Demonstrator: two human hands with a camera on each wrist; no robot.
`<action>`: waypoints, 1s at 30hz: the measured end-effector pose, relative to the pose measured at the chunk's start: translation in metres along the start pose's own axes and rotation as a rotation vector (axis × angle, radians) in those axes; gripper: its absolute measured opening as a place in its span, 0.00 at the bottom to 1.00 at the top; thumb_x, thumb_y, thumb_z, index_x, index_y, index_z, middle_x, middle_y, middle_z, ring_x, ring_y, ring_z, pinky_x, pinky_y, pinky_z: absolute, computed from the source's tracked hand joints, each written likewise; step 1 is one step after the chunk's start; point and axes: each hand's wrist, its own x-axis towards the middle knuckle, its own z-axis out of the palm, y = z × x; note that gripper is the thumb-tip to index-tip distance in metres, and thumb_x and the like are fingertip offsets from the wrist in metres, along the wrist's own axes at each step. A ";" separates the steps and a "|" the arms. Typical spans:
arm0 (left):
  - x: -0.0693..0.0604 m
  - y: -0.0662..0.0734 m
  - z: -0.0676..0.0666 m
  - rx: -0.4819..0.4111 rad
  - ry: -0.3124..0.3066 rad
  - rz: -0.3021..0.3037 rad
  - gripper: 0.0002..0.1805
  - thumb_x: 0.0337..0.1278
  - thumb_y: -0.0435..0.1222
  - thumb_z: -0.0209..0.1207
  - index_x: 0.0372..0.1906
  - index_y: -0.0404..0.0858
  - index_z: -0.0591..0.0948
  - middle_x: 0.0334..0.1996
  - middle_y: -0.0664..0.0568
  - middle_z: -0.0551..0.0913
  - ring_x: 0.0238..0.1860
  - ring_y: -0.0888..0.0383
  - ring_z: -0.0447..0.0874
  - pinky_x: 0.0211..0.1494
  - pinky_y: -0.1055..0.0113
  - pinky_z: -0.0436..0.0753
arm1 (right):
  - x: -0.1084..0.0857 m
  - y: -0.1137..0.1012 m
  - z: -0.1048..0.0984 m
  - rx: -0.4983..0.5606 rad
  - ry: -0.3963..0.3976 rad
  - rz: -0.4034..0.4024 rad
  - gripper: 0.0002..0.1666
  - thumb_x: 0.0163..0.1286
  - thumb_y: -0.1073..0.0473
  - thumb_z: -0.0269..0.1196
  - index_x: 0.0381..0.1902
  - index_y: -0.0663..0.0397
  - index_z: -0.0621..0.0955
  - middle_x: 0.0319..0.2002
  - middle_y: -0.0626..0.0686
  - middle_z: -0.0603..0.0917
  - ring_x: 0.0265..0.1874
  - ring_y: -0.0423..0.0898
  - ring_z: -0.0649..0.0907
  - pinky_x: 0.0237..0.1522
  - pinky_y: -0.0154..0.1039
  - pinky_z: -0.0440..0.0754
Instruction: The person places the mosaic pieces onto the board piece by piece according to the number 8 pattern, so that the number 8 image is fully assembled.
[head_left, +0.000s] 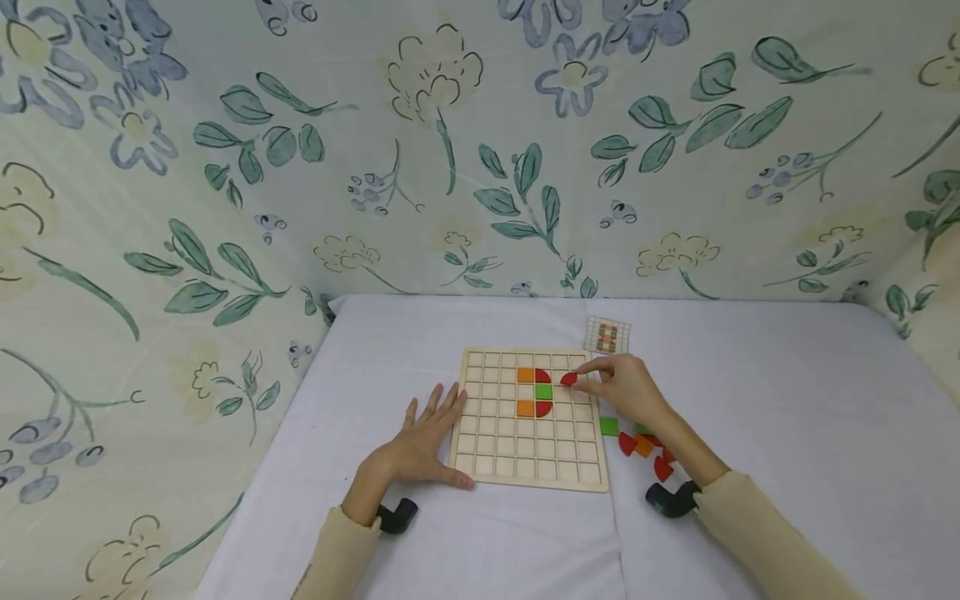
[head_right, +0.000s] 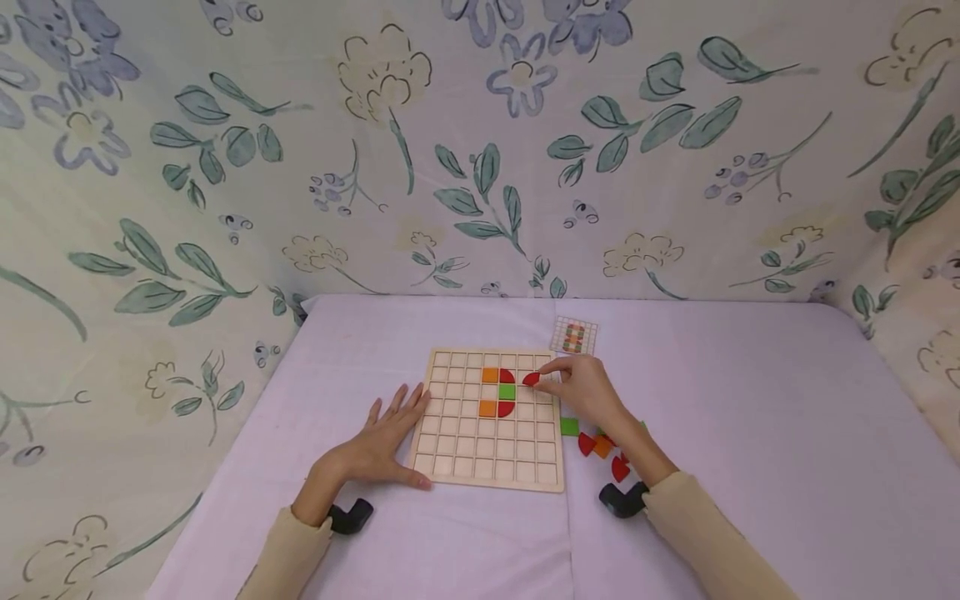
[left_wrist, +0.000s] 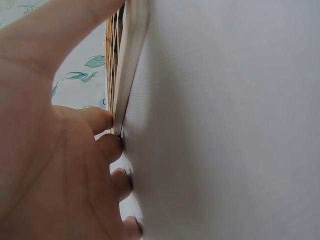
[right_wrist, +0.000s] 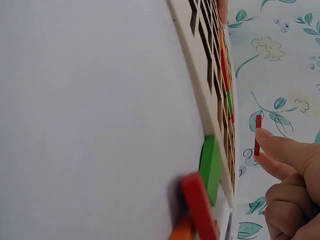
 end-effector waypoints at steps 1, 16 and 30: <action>0.000 -0.001 0.000 0.001 0.000 -0.002 0.76 0.41 0.64 0.77 0.85 0.40 0.40 0.86 0.46 0.34 0.85 0.41 0.24 0.82 0.31 0.29 | 0.003 -0.003 0.003 0.004 -0.006 -0.007 0.18 0.62 0.54 0.77 0.47 0.57 0.90 0.16 0.46 0.61 0.16 0.43 0.63 0.19 0.32 0.57; 0.002 -0.002 0.001 0.021 -0.007 -0.015 0.76 0.41 0.65 0.76 0.85 0.41 0.39 0.86 0.47 0.34 0.85 0.42 0.24 0.82 0.32 0.30 | 0.041 -0.040 0.050 0.044 -0.101 -0.145 0.14 0.63 0.58 0.76 0.44 0.60 0.91 0.15 0.45 0.66 0.17 0.40 0.62 0.22 0.31 0.59; 0.002 -0.002 0.001 0.021 -0.006 -0.015 0.76 0.41 0.64 0.76 0.85 0.41 0.39 0.86 0.46 0.34 0.85 0.42 0.25 0.82 0.31 0.30 | 0.051 -0.045 0.062 0.040 -0.123 -0.149 0.13 0.62 0.59 0.77 0.44 0.58 0.91 0.13 0.46 0.67 0.14 0.40 0.63 0.19 0.31 0.60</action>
